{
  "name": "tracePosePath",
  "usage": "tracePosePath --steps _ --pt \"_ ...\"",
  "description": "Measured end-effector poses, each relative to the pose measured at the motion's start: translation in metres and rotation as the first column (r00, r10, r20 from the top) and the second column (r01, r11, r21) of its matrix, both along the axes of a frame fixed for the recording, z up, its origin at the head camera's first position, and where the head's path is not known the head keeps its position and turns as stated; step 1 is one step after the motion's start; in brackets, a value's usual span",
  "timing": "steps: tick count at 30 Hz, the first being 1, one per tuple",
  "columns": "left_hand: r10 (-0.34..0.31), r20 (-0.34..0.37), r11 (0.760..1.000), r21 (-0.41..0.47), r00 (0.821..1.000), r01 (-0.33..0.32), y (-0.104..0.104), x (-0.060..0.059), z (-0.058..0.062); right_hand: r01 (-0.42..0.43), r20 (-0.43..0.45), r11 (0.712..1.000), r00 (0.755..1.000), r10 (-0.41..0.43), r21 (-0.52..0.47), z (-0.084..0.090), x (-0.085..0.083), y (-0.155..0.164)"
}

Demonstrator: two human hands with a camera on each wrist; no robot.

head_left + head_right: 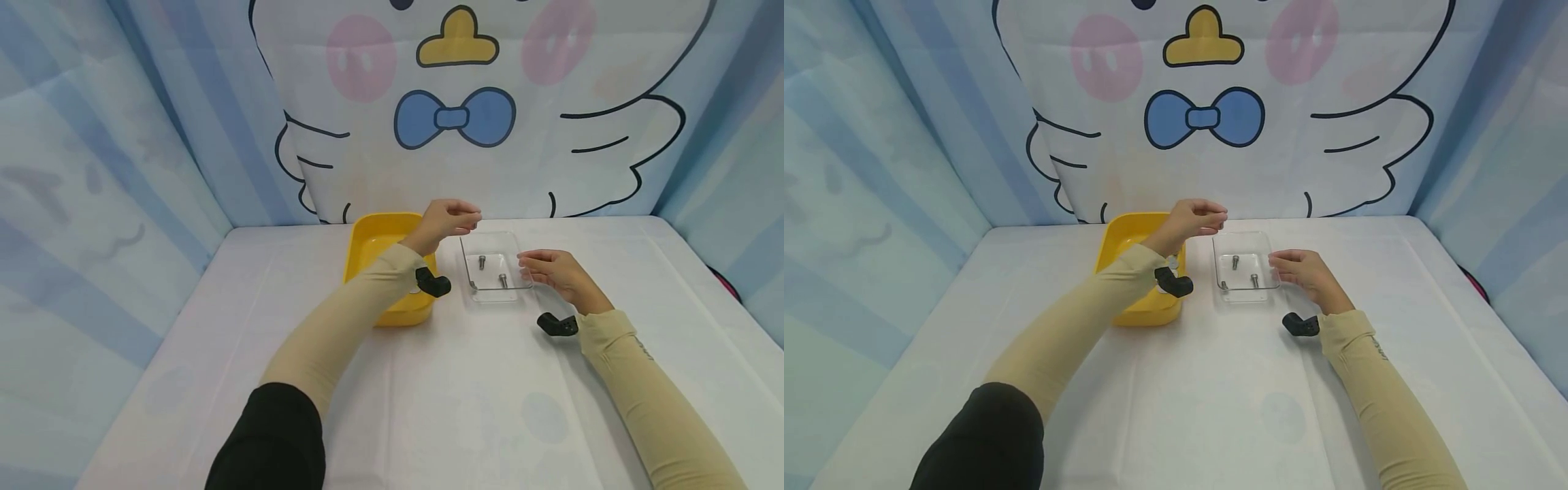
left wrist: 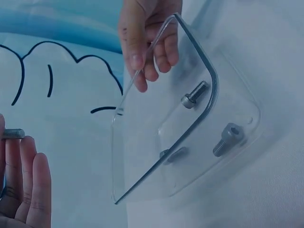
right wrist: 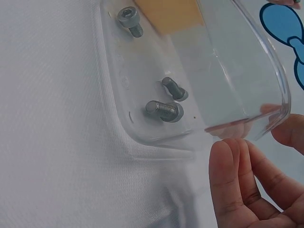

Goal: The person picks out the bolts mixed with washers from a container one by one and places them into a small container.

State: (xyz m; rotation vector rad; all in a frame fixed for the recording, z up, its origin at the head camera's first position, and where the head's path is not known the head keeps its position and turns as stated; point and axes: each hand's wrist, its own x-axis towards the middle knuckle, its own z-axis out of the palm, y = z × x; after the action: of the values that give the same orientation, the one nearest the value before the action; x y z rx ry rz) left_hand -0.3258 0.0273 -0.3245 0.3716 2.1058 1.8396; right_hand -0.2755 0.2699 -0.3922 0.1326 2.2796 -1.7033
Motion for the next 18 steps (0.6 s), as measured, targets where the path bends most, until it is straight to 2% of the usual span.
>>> tracePosePath --steps 18 --pt "0.067 0.089 0.997 -0.044 0.994 -0.063 0.024 0.0 -0.027 0.004 0.001 1.0 1.0 -0.004 0.004 -0.001 -0.001 0.0"
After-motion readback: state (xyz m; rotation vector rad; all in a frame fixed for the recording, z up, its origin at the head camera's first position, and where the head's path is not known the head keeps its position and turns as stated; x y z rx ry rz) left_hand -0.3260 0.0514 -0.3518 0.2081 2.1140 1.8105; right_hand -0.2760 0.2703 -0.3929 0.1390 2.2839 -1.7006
